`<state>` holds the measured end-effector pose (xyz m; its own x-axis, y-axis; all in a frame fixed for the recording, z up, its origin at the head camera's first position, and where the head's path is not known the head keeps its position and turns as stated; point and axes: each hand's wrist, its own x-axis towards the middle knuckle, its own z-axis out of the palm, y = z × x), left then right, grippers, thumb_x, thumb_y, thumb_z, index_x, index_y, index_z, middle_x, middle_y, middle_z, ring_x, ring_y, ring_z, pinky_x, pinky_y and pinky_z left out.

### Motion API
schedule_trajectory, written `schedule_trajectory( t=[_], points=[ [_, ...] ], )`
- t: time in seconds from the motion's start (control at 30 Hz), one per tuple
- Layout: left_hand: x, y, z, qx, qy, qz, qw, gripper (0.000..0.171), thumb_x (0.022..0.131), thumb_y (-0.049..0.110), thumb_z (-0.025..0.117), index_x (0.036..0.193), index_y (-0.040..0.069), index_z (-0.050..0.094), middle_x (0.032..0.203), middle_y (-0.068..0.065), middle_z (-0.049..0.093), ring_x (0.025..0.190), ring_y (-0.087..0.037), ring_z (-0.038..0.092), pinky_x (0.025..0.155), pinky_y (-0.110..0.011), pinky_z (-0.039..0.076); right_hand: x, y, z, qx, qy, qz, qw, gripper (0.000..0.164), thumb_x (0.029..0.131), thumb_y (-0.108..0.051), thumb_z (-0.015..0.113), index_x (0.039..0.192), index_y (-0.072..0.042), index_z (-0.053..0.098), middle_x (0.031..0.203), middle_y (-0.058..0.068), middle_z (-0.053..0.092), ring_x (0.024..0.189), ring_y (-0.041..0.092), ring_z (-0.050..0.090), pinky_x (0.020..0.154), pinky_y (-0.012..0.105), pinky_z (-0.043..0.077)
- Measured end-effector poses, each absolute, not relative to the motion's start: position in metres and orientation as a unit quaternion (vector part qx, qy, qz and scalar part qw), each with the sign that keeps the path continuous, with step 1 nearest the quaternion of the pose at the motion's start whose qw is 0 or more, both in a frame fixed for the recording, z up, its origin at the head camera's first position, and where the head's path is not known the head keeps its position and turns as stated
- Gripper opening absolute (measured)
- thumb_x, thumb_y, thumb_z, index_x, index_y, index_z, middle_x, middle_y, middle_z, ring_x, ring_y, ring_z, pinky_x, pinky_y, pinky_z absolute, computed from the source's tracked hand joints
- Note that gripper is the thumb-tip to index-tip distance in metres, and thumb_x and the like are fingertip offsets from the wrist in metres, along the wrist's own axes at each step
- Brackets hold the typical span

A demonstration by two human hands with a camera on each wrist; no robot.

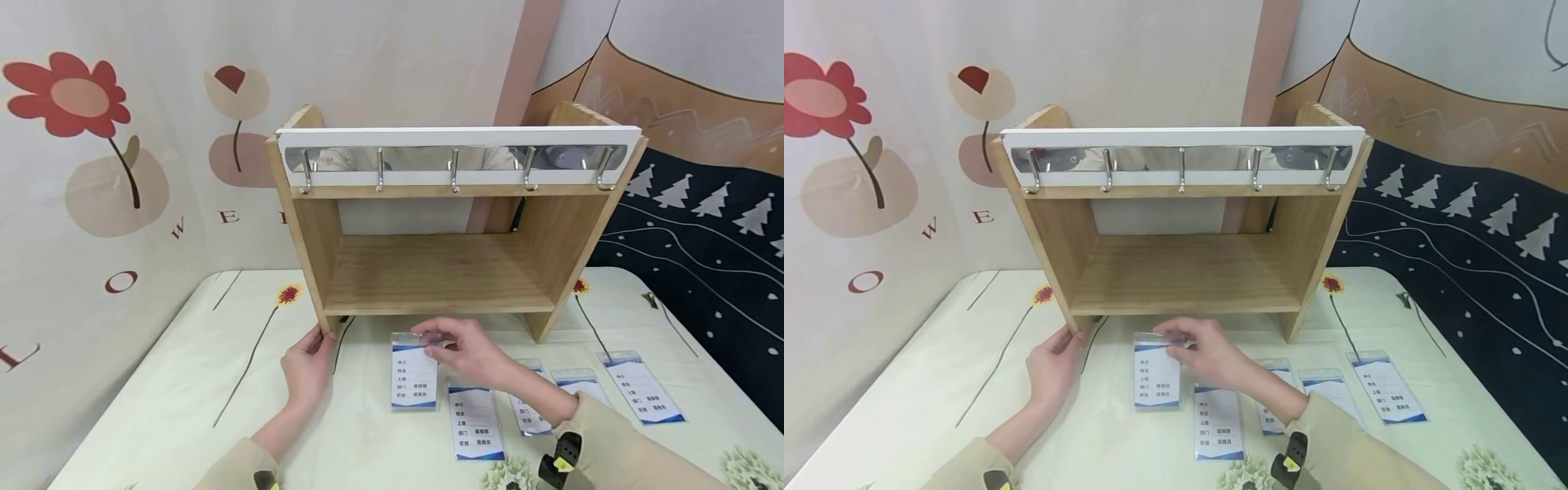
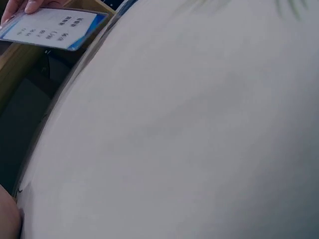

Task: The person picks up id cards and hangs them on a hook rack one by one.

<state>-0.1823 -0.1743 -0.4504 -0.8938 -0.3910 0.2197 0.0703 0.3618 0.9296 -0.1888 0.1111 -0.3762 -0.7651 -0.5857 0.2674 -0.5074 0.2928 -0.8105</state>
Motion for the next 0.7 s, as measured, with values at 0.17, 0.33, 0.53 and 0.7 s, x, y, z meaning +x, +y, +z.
schedule_trajectory(
  t=[0.17,0.33,0.53,0.7],
  points=[
    [-0.181,-0.173,-0.451,0.096,-0.796,-0.558,0.215,0.037,0.1,0.008,0.064,0.136,-0.002,0.062,0.124,-0.021,0.068,0.113,-0.033,0.068,0.09,-0.038,0.055,-0.19,0.113,-0.364,-0.347,0.814,-0.465,0.019,0.031,0.096,0.001,0.069,0.126,-0.002,0.07,0.117,0.009,0.074,0.102,0.018,0.071,0.085,0.029,0.059],
    [-0.18,-0.172,-0.451,0.1,-0.794,-0.557,0.22,0.038,0.1,0.008,0.065,0.137,-0.003,0.062,0.125,-0.022,0.067,0.113,-0.033,0.067,0.089,-0.038,0.055,-0.194,0.114,-0.351,-0.347,0.819,-0.457,0.0,0.027,0.095,-0.001,0.071,0.122,-0.005,0.073,0.114,0.007,0.076,0.099,0.017,0.073,0.082,0.03,0.06],
    [-0.181,-0.172,-0.45,0.1,-0.794,-0.559,0.216,0.038,0.101,0.008,0.064,0.137,-0.003,0.062,0.125,-0.022,0.067,0.114,-0.034,0.067,0.091,-0.04,0.055,-0.199,0.114,-0.334,-0.351,0.809,-0.47,-0.034,0.027,0.094,0.001,0.072,0.121,-0.004,0.075,0.112,0.007,0.076,0.097,0.016,0.074,0.079,0.028,0.06],
    [-0.181,-0.172,-0.45,0.107,-0.792,-0.565,0.206,0.038,0.101,0.008,0.064,0.137,-0.002,0.061,0.126,-0.022,0.067,0.115,-0.033,0.067,0.092,-0.04,0.054,-0.204,0.11,-0.324,-0.357,0.804,-0.469,-0.07,0.028,0.094,0.005,0.07,0.121,-0.002,0.074,0.113,0.008,0.076,0.092,0.015,0.073,0.074,0.027,0.06]
  ],
)
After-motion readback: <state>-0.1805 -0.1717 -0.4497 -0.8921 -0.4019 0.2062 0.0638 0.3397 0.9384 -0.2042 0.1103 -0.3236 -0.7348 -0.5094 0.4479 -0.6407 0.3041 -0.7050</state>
